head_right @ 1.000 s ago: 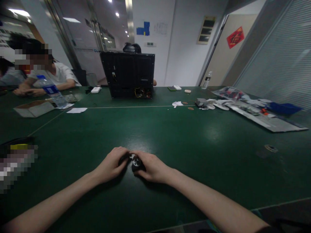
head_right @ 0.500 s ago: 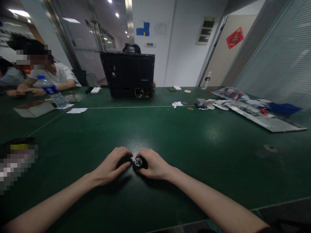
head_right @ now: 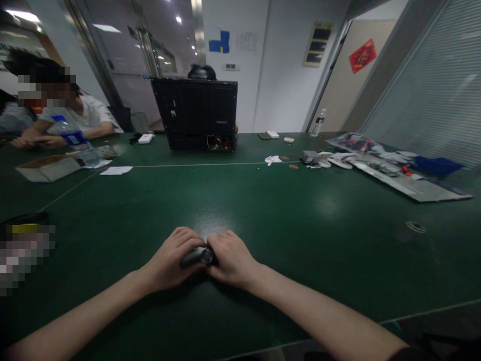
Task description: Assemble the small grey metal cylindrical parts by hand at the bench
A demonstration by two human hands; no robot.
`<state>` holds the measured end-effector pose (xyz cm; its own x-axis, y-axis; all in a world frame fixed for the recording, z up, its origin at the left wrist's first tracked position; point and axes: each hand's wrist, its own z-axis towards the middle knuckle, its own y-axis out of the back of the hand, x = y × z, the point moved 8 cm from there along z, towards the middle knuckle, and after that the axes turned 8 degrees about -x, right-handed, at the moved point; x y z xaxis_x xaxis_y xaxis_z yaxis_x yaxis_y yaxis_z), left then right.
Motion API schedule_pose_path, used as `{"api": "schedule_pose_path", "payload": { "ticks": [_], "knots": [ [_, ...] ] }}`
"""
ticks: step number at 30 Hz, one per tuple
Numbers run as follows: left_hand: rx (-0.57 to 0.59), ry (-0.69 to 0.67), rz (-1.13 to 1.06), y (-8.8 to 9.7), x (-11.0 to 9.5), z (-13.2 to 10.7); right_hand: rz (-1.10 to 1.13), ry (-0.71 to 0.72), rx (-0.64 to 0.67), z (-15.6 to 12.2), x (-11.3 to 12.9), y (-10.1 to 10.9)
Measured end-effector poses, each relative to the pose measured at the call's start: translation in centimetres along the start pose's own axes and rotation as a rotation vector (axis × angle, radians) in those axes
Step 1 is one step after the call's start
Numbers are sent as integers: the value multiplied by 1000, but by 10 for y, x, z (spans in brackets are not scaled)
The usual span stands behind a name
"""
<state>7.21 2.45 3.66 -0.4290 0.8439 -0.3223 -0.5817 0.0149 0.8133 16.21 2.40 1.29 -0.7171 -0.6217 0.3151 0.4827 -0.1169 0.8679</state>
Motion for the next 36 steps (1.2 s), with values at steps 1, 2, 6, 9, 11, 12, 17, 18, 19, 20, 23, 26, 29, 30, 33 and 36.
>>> {"api": "schedule_pose_path", "payload": {
  "ticks": [1,2,6,9,11,12,17,18,19,20,23,26,29,30,33,36],
  "knots": [
    [5,-10,4,0,-1,0,-4,-5,0,0,-1,1],
    [8,-15,5,0,-2,1,-7,-9,-1,0,-1,2],
    [-2,8,-31,3,0,0,4,-15,-12,0,-2,5],
    [-10,54,-74,5,5,0,66,-26,-25,0,-4,7],
    [-16,82,-106,7,8,0,145,-57,-33,-1,-7,7],
    [-21,92,-122,7,9,0,197,-83,-37,-1,-9,7],
    [-47,149,-191,8,15,-1,481,-163,-50,1,-16,8],
    [-49,163,-204,8,16,-1,528,-163,-48,1,-17,8],
    [-49,174,-215,8,17,-2,572,-168,-44,2,-17,8],
    [-46,184,-224,8,18,-2,608,-178,-38,2,-18,8],
    [-32,198,-239,8,19,-2,657,-212,-39,1,-22,7],
    [-17,192,-246,9,16,-1,624,-197,-63,2,-22,8],
    [4,177,-249,7,12,1,527,-168,-82,2,-21,9],
    [9,170,-252,7,11,1,495,-164,-85,2,-21,10],
    [13,158,-257,6,10,2,448,-162,-84,1,-20,10],
    [-11,148,-259,7,11,2,446,-163,-100,1,-20,12]
  ]
}}
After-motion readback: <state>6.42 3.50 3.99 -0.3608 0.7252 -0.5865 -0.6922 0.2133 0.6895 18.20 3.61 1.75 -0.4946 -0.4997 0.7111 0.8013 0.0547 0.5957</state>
